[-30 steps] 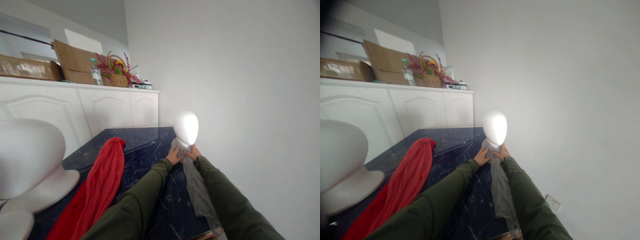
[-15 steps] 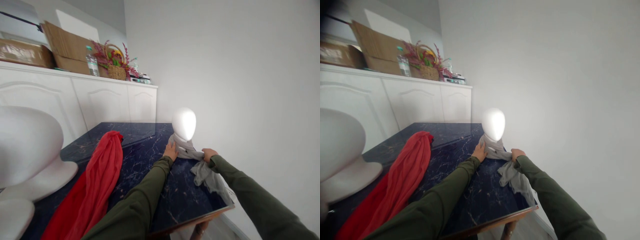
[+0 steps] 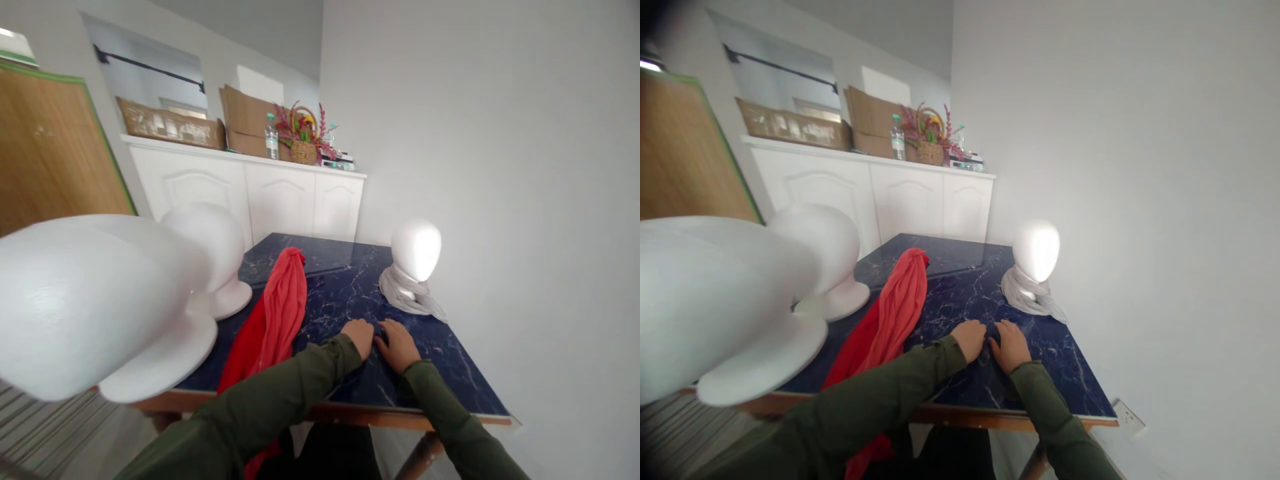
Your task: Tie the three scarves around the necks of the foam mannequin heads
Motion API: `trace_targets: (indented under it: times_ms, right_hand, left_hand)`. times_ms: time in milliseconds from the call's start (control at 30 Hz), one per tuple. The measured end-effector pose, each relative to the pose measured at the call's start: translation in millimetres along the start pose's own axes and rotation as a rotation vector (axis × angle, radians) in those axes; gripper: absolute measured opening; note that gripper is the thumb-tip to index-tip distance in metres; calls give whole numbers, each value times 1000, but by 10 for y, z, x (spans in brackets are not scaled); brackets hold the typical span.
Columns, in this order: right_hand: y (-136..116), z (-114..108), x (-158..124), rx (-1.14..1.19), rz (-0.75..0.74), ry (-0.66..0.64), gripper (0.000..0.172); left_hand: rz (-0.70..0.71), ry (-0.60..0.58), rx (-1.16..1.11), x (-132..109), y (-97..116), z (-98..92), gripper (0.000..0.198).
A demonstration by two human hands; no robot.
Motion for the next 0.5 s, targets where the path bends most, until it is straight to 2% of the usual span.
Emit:
trace_targets:
  times_ms: [67,133,167,233,367,500]
  right_hand:
    - [-192,5,-60,26,-28,-7,33]
    - [-262,-17,-66,43,-39,-29,31]
    - [-270,-19,-62,51,-42,-48,29]
    - [-268,-8,-53,67,-40,-77,28]
    - [-370,21,-79,119,-38,-73,26]
    - [-663,12,-169,203,-77,-19,23]
  left_hand:
    - [-25,24,15,-321,13,-456,13]
    - [-60,93,79,-650,19,-982,13]
    - [-81,137,155,-820,27,-1239,11]
    - [-101,168,334,-1155,62,-1622,13]
    - [-123,202,488,-1817,11,-1984,24]
    - [-259,342,537,-2432,-347,-2359,26]
Point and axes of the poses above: each hand's wrist, its own x-axis towards the middle knuckle, its own z-axis out of the palm, y = z × x, the point moved 9 cm from there along x, towards the middle knuckle, and after that the axes turned 6 degrees about z, right-handed, at the moved point
